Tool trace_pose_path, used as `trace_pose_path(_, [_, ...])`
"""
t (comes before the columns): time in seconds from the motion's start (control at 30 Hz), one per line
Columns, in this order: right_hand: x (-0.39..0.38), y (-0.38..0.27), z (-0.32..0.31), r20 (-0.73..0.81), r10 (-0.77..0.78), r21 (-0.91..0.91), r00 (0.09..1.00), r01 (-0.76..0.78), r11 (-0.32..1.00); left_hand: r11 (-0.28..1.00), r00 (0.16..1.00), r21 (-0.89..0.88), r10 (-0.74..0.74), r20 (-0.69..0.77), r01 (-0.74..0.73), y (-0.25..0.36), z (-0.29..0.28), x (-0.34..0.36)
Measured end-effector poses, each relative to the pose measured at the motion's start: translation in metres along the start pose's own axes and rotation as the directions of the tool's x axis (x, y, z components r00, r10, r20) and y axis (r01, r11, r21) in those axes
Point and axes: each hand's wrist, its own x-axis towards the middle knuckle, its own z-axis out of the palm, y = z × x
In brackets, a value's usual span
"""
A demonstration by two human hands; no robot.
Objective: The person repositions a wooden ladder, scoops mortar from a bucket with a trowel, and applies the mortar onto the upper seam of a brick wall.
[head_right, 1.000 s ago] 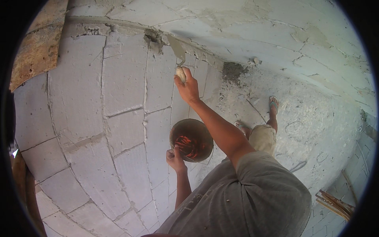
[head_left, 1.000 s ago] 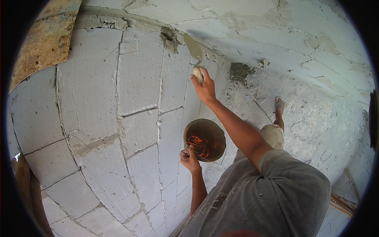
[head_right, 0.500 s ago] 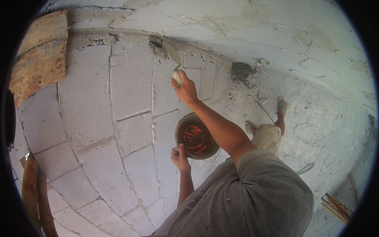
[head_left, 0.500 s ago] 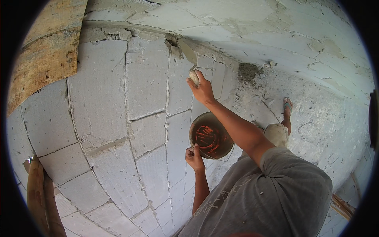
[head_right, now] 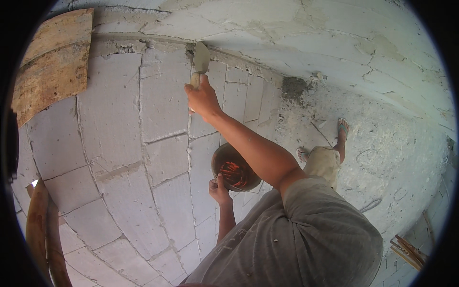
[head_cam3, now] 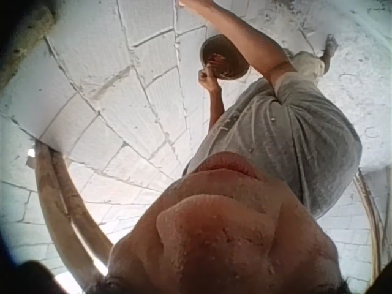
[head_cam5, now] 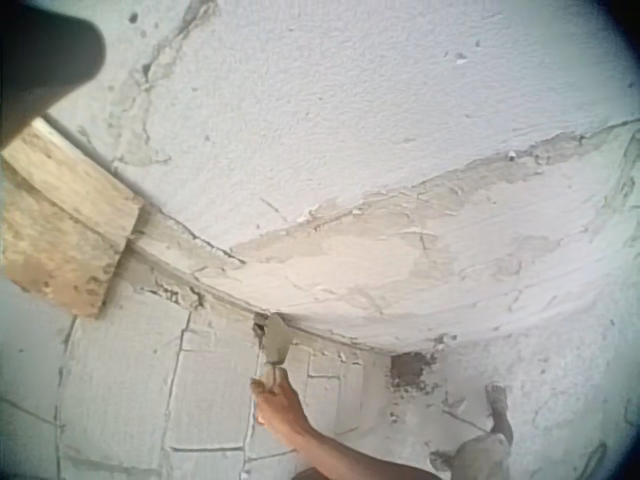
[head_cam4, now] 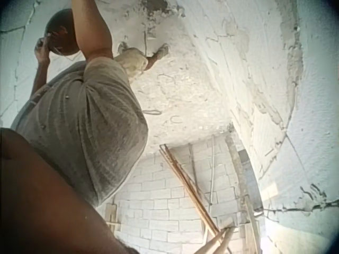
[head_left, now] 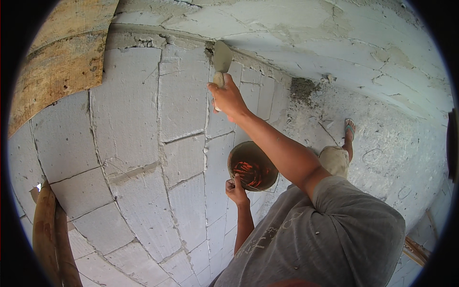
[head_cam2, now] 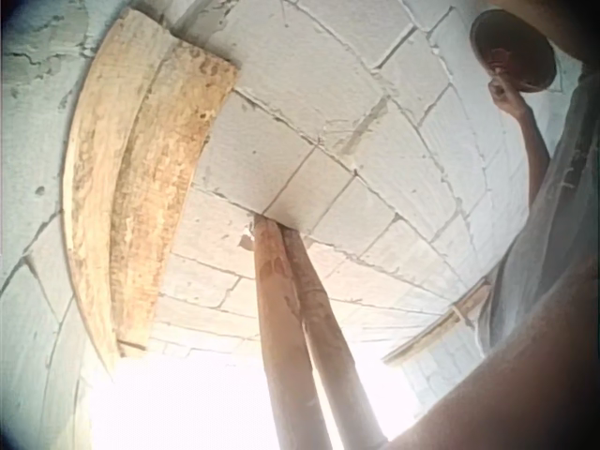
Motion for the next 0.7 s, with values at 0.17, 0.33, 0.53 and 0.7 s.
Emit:
trace_pose_path(0.17, [-0.005, -0.005, -0.004, 0.056, -0.013, 0.038, 0.998, 0.011, 0.999, 0.998, 0.999, -0.060, -0.035, 0.011, 0.036, -0.005, 0.000, 0.001])
trace_pose_path(0.33, [-0.026, -0.003, -0.034, 0.207, -0.036, -0.040, 0.978, 0.046, 0.998, 0.999, 1.000, -0.032, -0.014, 0.021, 0.015, -0.011, 0.005, 0.001])
trace_pose_path(0.53, [-0.035, 0.033, -0.049, 0.050, -0.493, -0.323, 0.869, 0.481, 0.815, 0.996, 0.996, 0.077, 0.037, 0.083, -0.043, -0.020, -0.007, 0.009])
trace_pose_path(0.7, [-0.001, 0.085, -0.053, -0.282, -0.731, -0.375, 0.621, 0.630, 0.680, 0.998, 0.996, 0.057, 0.006, 0.090, -0.011, -0.008, -0.006, 0.007])
